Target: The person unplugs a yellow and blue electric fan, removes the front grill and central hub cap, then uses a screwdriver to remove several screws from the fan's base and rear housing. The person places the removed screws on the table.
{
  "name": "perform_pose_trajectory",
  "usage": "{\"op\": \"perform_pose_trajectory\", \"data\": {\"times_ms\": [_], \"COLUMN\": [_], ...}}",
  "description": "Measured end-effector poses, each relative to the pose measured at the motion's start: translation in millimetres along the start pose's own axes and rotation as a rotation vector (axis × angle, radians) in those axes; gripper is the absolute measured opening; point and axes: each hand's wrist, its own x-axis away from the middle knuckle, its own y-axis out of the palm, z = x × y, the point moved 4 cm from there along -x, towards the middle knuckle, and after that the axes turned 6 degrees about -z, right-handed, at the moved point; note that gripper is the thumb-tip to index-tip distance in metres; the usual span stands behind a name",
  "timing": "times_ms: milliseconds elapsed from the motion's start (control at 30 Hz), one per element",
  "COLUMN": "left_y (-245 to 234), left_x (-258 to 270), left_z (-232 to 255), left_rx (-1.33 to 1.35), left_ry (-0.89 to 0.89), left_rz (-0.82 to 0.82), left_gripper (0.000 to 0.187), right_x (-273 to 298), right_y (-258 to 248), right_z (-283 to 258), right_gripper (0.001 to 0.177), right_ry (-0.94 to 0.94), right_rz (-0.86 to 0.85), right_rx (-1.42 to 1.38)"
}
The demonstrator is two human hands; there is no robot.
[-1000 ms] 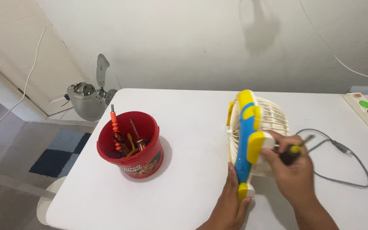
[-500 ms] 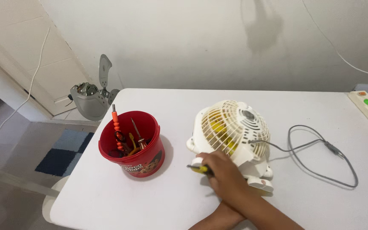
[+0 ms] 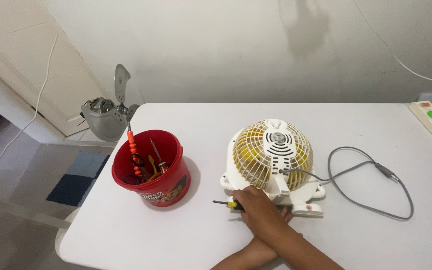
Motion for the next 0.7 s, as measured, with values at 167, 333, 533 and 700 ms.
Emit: {"op": "perform_pose_trajectory", "data": {"times_ms": [167,333,533,700], "left_y": [-16,-29,-36,-42], "left_x": [20,32,45,52], "left_z": [36,64,77,90], "left_rx": [0.29,0.146,0.542,0.559], "left_ry": [0.031,-0.019,0.072,0.037], "left_rz": [-0.017,-0.047,-0.081,0.025], "left_gripper": [0.104,0.095,0.084,0.077], "right_x": [3,15,64,87], "right_y": [-1,-16,-69,-144], "right_z": [-4,-21,9,94], "right_gripper": [0.039,0.031,0.037,0.041], "right_ry": [-0.042,0.008,0.184,0.08], "right_rz": [0.039,-0.07,-0.066,0.349], "right_rx": [0.066,-0.069,-0.359,-0.57]}}
